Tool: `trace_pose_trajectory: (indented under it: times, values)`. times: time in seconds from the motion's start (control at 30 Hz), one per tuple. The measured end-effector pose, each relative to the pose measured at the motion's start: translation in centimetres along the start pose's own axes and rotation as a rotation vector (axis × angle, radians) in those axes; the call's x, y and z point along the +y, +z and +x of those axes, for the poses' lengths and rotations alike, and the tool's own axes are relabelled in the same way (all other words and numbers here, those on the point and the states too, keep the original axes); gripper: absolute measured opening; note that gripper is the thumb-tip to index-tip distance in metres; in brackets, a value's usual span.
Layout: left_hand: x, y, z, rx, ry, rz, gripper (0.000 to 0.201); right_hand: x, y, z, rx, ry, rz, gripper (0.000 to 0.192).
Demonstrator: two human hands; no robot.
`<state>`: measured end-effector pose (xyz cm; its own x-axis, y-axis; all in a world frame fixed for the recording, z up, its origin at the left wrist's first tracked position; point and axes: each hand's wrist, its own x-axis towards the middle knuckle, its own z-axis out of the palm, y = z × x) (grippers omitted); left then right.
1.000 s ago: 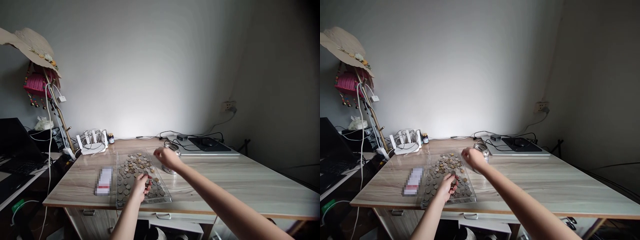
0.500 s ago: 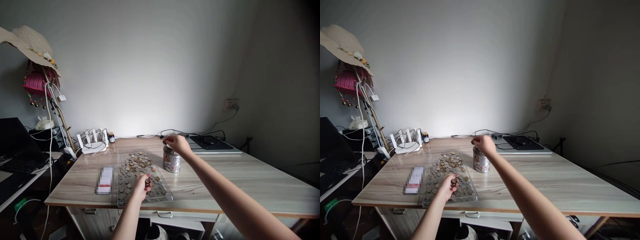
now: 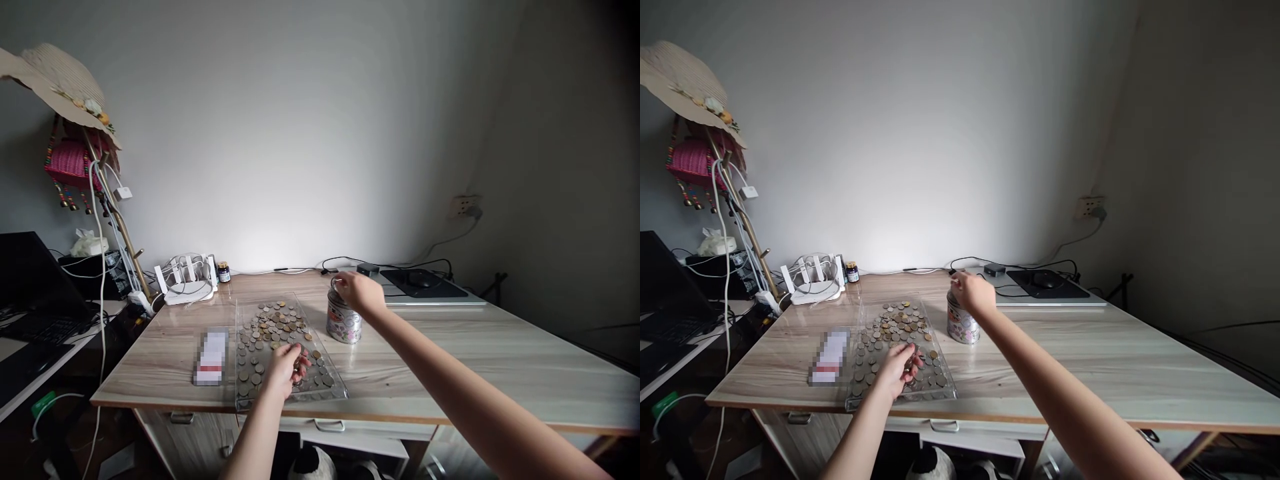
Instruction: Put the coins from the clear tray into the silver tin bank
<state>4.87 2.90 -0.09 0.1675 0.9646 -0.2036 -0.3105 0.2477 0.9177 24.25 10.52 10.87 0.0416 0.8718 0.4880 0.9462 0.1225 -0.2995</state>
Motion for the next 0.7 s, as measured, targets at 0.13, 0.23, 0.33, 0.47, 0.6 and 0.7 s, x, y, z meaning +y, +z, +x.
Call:
trace_pose_trajectory:
  times: [0.13,0.23,0.33,0.47,0.6,0.7]
  values:
    - [0.1,0.2,0.0,0.008,0.017,0.001,0.033,-3.2,1.9,-4.3,-0.385,-0.318,0.352,0.025]
    - [0.1,0.2,0.0,0.006,0.062,-0.013,0.036,-4.4,4.1,-6.6,-0.596,-0.419,0.564,0.027]
    - [0.1,0.1,0.1,0.01,0.083,-0.042,0.038,-4.5,5.9,-7.3,-0.625,-0.314,0.679,0.028]
    - [0.2,0.2,0.0,0.026,0.043,-0.095,0.039,-4.1,6.0,-6.7,-0.601,-0.22,0.675,0.026]
    - [0.3,0.2,-0.1,0.031,-0.003,-0.142,0.031,-2.4,2.5,-3.7,-0.265,-0.152,0.488,0.021]
    - [0.4,0.0,0.0,0.047,-0.067,-0.156,0.029,0.2,-0.3,-0.1,-0.025,0.051,0.189,0.02]
